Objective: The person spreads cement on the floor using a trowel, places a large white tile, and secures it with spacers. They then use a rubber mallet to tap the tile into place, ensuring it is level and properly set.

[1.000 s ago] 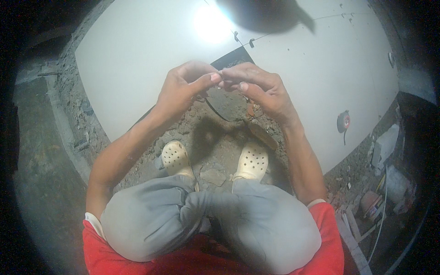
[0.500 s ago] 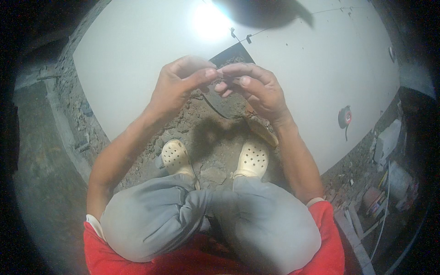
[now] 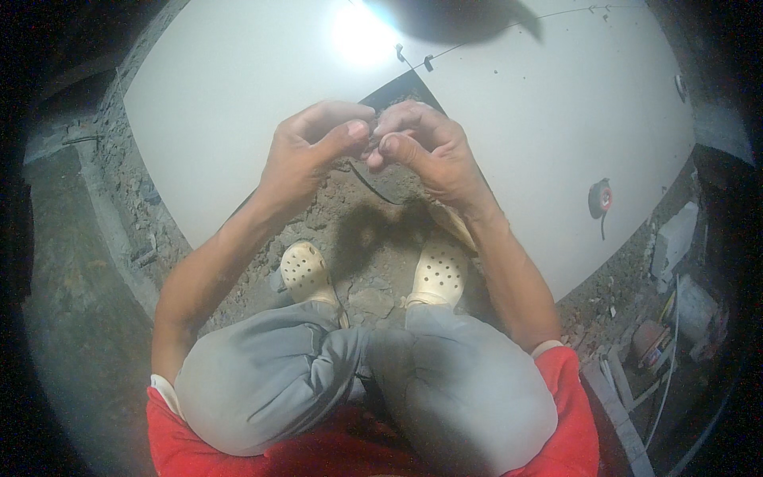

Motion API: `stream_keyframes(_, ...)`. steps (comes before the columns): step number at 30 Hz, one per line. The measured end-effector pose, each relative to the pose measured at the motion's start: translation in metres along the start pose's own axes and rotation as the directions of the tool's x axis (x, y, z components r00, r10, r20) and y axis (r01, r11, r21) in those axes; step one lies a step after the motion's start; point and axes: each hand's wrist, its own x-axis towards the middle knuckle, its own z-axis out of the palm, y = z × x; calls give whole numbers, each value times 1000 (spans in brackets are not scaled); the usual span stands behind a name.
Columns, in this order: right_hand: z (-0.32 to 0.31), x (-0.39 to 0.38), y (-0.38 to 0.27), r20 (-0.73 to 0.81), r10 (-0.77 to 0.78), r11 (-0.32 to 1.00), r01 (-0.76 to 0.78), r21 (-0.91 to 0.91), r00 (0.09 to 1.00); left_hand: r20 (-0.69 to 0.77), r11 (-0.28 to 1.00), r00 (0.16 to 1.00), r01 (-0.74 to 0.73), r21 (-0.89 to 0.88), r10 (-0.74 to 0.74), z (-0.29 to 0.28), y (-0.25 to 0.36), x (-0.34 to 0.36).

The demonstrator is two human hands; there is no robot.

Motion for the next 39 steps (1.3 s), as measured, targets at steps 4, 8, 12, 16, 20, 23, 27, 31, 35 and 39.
stream_keyframes(4, 5, 1, -5, -139, -33, 993, 17, -116, 990, 21, 999, 1000, 17, -37, -16, 2, -1, -3)
stream_keyframes(8, 10, 1, -7, -207, -50, 979, 7, -202, 977, 16, 996, 1000, 15, -85, -14, 5, -3, -4)
stream_keyframes(12, 15, 0, -9, -251, -27, 978, -26, -205, 968, 22, 993, 1000, 15, -114, -12, 5, -4, -2)
stream_keyframes(16, 17, 0, -7, -261, -38, 979, -17, -205, 965, 0, 999, 1000, 16, -44, -16, 3, -5, -1)
stream_keyframes(20, 15, 1, -4, -231, -56, 975, 4, -222, 971, -18, 1000, 1000, 3, -14, -3, 2, -6, -1)
stream_keyframes(23, 13, 0, -3, -224, -49, 966, -12, -259, 973, -17, 1000, 1000, 6, -4, -6, 2, -8, 0)
stream_keyframes(27, 15, -1, -3, -231, -61, 936, -24, -352, 971, -38, 1000, 999, 17, -4, -17, 1, -9, 0)
stream_keyframes(31, 21, -2, 0, -256, -68, 934, -28, -356, 964, -68, 1000, 998, 1, -14, -2, 2, -11, 0)
stream_keyframes(35, 26, -2, 6, -273, -126, 925, 13, -380, 954, -84, 999, 996, 11, -50, -15, 1, -12, 0)
stream_keyframes(39, 26, -1, 12, -280, -155, 910, 26, -414, 947, -92, 1000, 996, -21, 16, 22, -1, -16, 2)
